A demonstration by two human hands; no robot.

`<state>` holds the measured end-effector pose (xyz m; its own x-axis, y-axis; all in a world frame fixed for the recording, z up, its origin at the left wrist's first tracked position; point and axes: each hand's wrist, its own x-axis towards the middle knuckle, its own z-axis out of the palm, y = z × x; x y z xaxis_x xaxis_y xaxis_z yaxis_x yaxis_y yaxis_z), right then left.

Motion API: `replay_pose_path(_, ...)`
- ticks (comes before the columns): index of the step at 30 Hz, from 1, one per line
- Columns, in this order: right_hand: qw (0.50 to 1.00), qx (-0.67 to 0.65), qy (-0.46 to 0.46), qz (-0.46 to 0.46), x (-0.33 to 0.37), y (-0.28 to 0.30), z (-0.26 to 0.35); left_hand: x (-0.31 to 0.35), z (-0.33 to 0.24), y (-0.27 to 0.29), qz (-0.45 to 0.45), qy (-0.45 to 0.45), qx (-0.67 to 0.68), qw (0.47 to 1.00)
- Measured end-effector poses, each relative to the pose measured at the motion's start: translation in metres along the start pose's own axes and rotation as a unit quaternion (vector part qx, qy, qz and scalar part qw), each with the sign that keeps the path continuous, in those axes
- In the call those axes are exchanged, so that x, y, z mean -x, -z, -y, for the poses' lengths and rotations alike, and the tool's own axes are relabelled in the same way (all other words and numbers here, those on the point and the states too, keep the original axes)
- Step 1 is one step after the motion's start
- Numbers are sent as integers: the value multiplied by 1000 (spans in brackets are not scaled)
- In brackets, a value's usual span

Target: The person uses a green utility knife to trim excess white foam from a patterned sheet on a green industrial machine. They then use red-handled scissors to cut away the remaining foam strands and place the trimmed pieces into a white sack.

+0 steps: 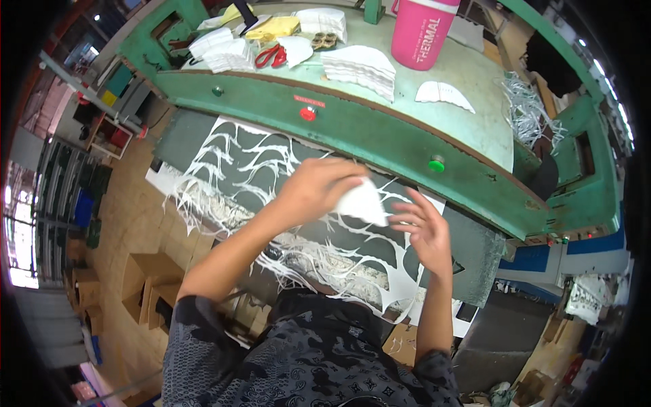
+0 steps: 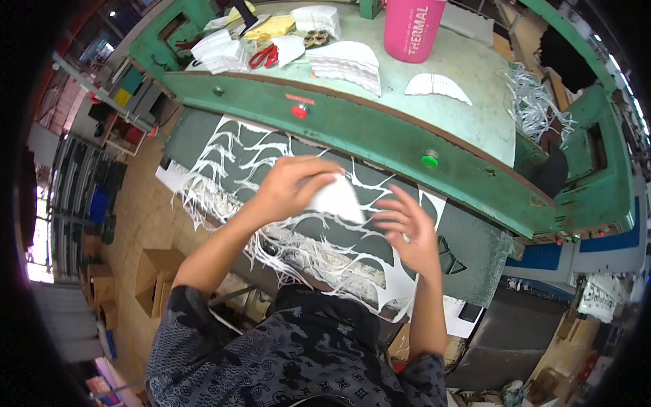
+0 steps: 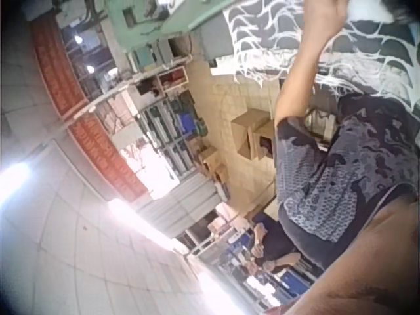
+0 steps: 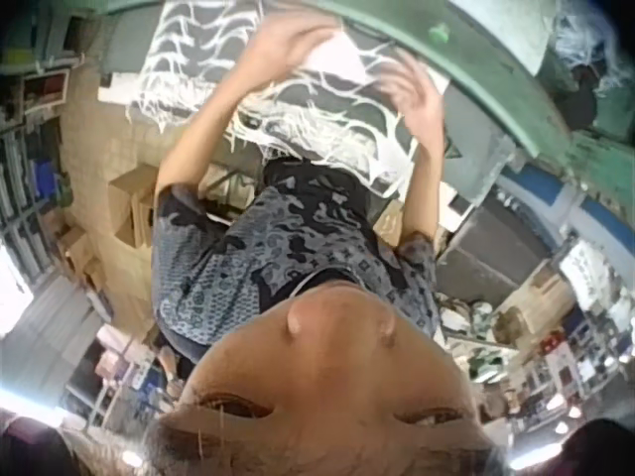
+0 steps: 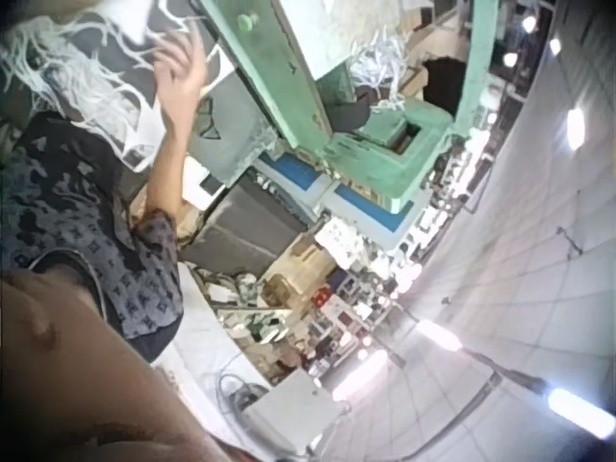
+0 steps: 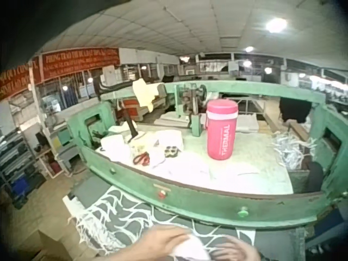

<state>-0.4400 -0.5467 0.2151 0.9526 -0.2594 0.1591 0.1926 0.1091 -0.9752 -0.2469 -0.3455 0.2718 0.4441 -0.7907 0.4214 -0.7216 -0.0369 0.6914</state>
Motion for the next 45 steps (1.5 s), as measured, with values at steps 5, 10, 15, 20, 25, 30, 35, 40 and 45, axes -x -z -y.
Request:
replay_pose_path(5, 986, 105, 79, -100, -122, -73, 40, -60, 14, 52, -43, -27, 53, 997)
replay_pose_path(10, 983, 156, 72, -58, -213, -121, 49, -69, 94, 125, -89, -88, 40, 991)
replay_pose_path(15, 992, -65, -92, 52, -288, -186, 44, -66, 146, 226, -8, 56, 370, 927)
replay_pose_path(20, 969, -152, -47, 191, -333, -253, 11, -50, 176, 285, -3, 48, 426, 903)
replay_pose_path(25, 985, 133, 113, -11, -394, -232, -3, -62, 208, 315, -123, 17, 282, 951)
replay_pose_path(30, 677, 709, -120, -155, -425, -228, -14, -102, 230, 336, -51, 48, 149, 986)
replay_pose_path(35, 687, 688, -147, -179, -439, -218, -30, -159, 273, 323, -35, -33, -45, 998)
replay_pose_path(40, 786, 571, -9, -238, -436, -180, -33, -187, 269, 297, 36, -45, -88, 994)
replay_pose_path(45, 871, 458, 54, -172, -410, -176, -9, -189, 274, 284, 49, -117, -12, 992)
